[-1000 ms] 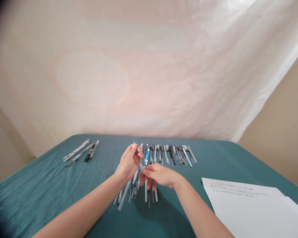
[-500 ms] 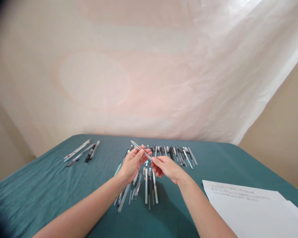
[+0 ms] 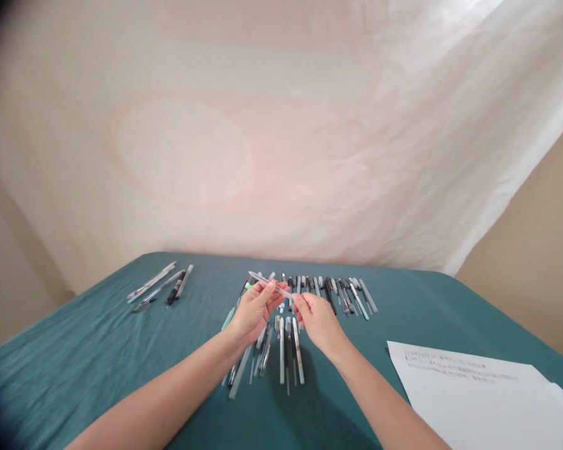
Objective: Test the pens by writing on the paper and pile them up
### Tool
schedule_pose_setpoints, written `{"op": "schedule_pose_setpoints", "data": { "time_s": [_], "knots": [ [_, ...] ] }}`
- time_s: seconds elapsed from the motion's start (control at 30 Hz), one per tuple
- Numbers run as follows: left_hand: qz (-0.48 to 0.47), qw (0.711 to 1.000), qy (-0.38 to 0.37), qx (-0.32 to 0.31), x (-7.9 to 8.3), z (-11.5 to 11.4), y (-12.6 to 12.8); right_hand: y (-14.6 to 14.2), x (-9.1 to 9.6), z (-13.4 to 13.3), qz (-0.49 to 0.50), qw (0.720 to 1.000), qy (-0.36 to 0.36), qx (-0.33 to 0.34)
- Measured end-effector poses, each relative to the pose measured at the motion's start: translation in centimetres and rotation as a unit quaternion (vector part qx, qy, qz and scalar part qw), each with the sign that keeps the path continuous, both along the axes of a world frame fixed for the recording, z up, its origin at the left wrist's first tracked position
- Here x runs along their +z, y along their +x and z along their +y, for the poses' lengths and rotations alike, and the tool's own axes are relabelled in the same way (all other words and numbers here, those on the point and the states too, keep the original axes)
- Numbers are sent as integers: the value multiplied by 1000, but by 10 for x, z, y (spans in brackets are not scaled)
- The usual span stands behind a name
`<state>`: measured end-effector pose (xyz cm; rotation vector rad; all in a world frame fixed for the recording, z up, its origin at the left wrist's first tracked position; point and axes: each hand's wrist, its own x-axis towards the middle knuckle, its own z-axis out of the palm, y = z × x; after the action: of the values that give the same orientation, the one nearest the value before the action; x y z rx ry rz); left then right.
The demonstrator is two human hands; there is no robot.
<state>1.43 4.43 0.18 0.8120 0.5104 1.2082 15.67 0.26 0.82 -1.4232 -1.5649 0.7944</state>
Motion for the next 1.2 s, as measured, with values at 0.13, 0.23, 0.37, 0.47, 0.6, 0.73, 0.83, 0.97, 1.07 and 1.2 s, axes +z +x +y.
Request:
{"op": "schedule_pose_setpoints", "data": {
  "time_s": [0.13, 0.23, 0.37, 0.47, 0.6, 0.73, 0.83, 0.97, 1.07, 1.2],
  "knots": [
    [7, 1000, -14, -14, -5, -7, 5, 2, -7, -18, -75, 995, 58, -42],
    [12, 999, -20, -23, -8, -13, 8, 7, -16, -28, -112, 985, 122, -56],
    [39, 998, -17, -39, -8, -18, 12, 16, -27, -31, -23, 998, 56, -1],
    [63, 997, 2, -49, -8, -21, 15, 20, -34, -31, 114, 991, -45, 57],
    [83, 995, 15, -50, -11, -23, 19, 24, -40, -33, 163, 985, -47, 40],
    [94, 995, 17, -43, -13, -22, 22, 26, -40, -34, 115, 993, -10, 16],
    [98, 994, 12, -37, -14, -21, 22, 27, -41, -34, 134, 991, -17, 11],
    [100, 994, 10, -34, -14, -20, 23, 29, -43, -31, 171, 983, -56, 24],
    [101, 994, 8, -30, -16, -19, 23, 29, -45, -30, 174, 984, -43, 20],
    [101, 995, 9, -26, -19, -18, 24, 29, -47, -31, 222, 973, -58, 20]
  ]
}}
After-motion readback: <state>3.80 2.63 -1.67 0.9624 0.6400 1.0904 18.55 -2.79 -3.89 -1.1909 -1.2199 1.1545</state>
